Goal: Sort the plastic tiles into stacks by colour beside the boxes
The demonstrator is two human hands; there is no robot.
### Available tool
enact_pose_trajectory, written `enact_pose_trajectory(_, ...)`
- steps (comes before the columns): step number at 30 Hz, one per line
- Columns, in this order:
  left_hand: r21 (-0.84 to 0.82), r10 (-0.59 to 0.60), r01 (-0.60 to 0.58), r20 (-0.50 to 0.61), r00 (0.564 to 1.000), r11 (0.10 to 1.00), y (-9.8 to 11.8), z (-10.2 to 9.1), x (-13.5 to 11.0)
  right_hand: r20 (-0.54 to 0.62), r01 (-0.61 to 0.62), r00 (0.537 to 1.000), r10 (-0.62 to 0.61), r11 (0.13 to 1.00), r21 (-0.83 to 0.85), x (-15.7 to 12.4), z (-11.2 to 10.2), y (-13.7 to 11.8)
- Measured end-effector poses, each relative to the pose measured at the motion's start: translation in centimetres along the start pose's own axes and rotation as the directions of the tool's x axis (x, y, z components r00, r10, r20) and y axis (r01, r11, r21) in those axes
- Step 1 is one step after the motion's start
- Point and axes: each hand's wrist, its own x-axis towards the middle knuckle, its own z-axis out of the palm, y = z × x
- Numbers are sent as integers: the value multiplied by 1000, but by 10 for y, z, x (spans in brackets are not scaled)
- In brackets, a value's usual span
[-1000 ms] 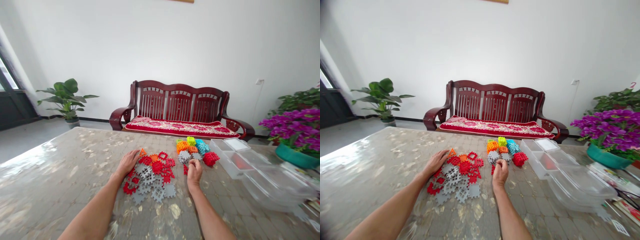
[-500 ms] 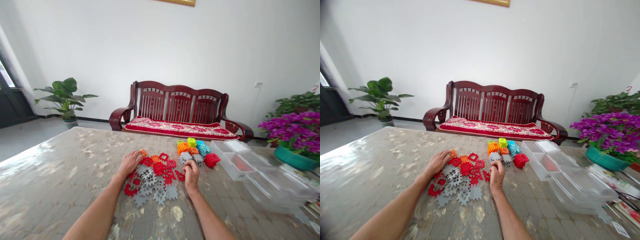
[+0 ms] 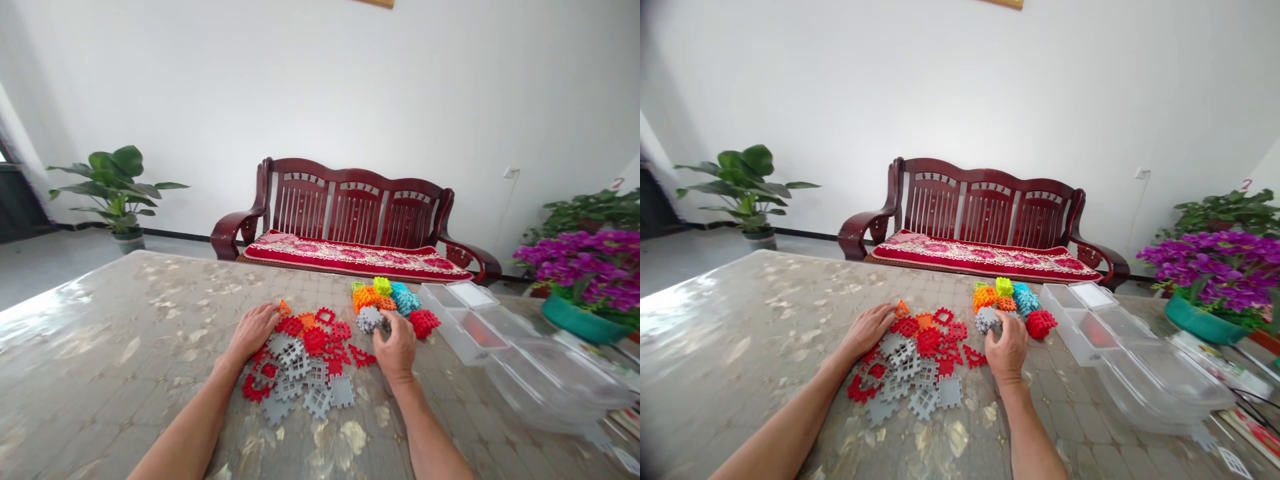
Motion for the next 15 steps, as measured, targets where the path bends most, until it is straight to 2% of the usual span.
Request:
enact_pose_trajectory(3,-20,8,-8,-2,1000,1000,-3,2,1,48,50,998,-48,998,-39,2,-4,-3)
enact_pose_trajectory(6,-60,9,-10,-5,1000,998,-3,3,1,67,16,998,-18,1000,22,5,-1,-1)
enact_pose_trajectory(8,-110,-16,14,-21,1000,994,-3,2,1,70,-70,996,62,990,122,13,3,4)
enact_pose_trajectory(10,-184,-67,56,-51,996,981,-4,1,1,89,-202,979,185,945,256,25,8,9)
enact_pose_trajectory(13,-335,-165,125,-92,982,934,-5,-5,3,188,-397,918,350,819,414,51,17,20)
enact_pose_trajectory(15,-467,-256,182,-101,961,866,-1,-10,8,246,-468,884,398,761,449,71,24,29)
